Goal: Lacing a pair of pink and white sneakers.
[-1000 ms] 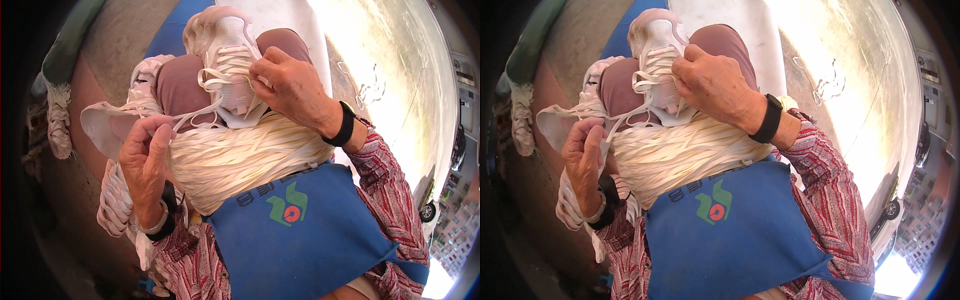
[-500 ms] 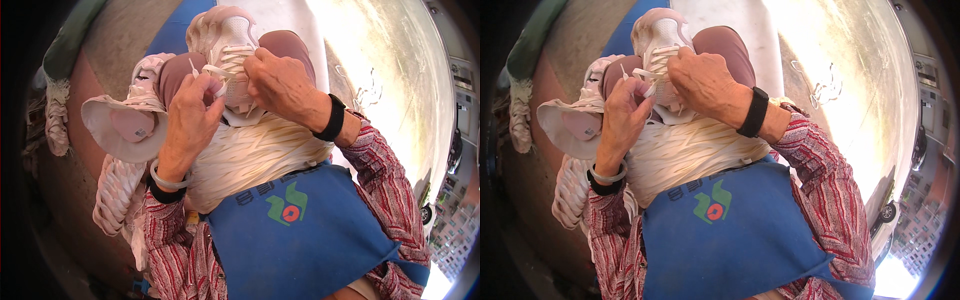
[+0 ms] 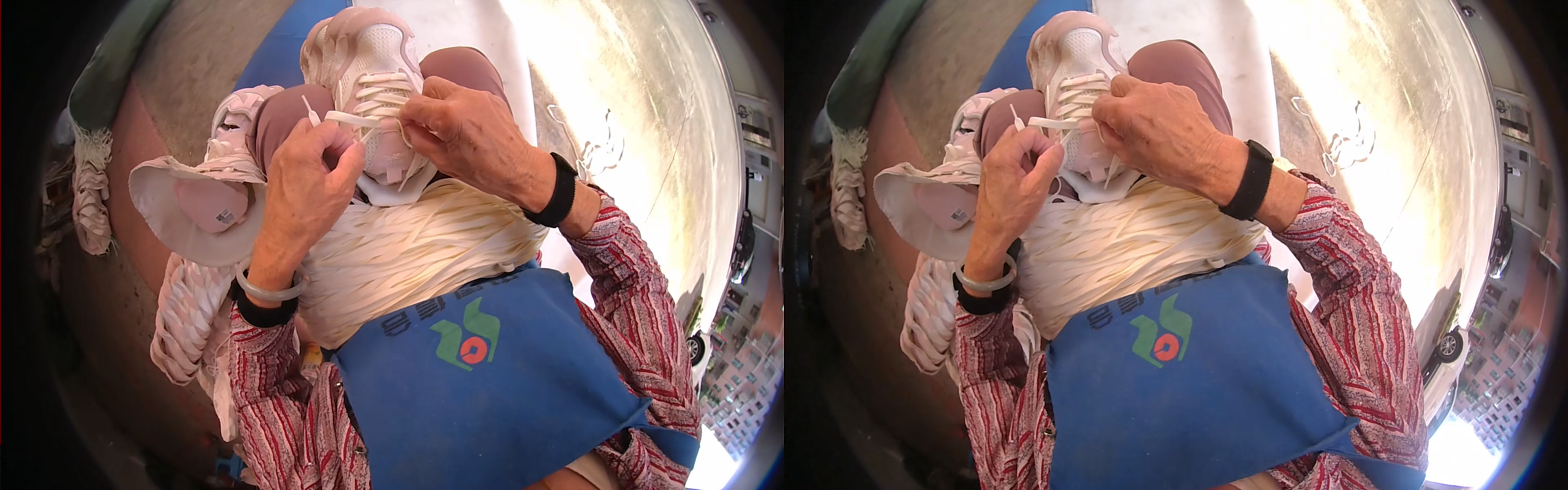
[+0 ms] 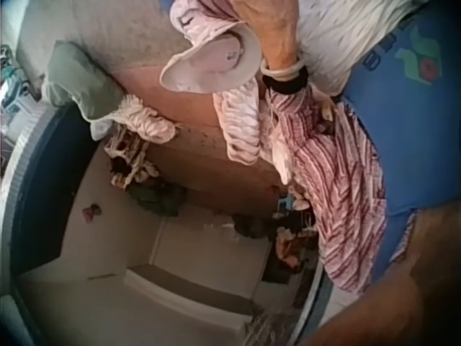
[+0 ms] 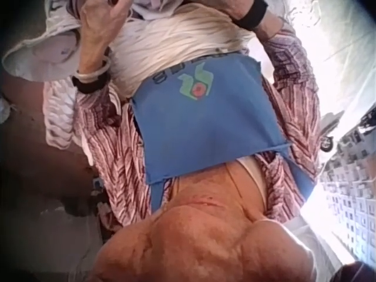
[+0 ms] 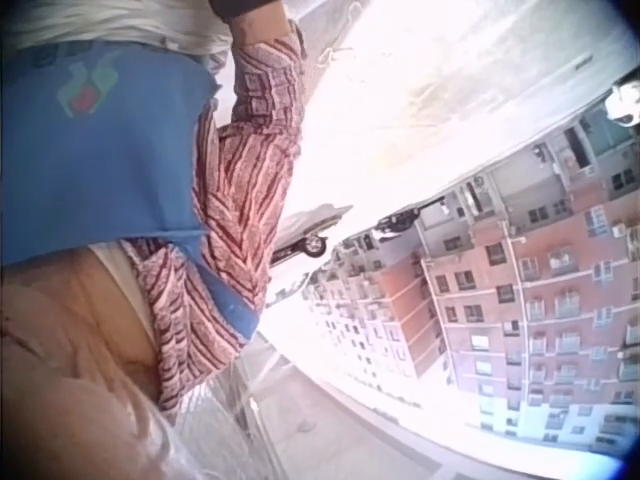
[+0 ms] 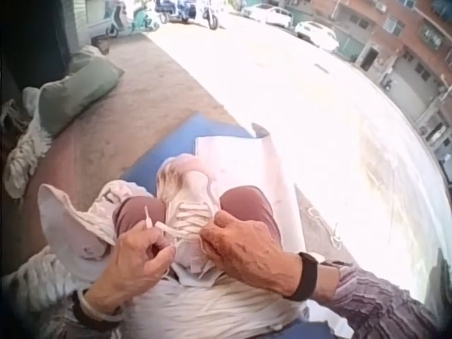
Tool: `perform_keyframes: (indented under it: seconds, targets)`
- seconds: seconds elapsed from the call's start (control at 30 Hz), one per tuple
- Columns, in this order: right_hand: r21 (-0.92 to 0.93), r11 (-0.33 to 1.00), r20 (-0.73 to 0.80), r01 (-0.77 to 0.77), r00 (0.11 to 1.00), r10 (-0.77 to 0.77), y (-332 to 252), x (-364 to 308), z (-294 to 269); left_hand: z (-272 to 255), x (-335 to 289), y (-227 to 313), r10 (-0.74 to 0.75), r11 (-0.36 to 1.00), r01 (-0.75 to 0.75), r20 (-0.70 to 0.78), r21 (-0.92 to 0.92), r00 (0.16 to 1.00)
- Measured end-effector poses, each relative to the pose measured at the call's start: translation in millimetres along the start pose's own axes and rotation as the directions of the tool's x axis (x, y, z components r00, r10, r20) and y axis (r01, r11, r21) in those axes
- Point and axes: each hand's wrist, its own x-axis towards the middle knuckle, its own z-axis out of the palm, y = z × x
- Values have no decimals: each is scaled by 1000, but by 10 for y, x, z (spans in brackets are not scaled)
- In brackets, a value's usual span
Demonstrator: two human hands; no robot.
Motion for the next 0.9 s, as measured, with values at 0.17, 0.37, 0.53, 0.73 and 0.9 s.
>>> perform_keyframes:
  seconds: [0.17, 0.37, 0.53, 0.73, 0.9]
  targets:
    - [-401, 912, 101, -83, 986, 134, -271, 46, 26, 50, 76, 47, 23, 999, -22, -66, 24, 998]
    - [-371, 925, 61, -85, 991, 115, -242, 87, 75, 23, 85, -6, -49, 995, 47, -31, -89, 998]
    - [-37, 998, 89, -51, 995, 54, 47, 168, 19, 53, 58, -19, -66, 989, 53, -85, -140, 994]
    - [549, 660, 531, -512, 824, 197, 383, 221, -191, 68, 75, -29, 7, 988, -20, -84, -152, 996]
    - [524, 787, 283, -327, 938, 202, 313, 51, -137, 37, 133, -1, -91, 978, 91, 9, -188, 996]
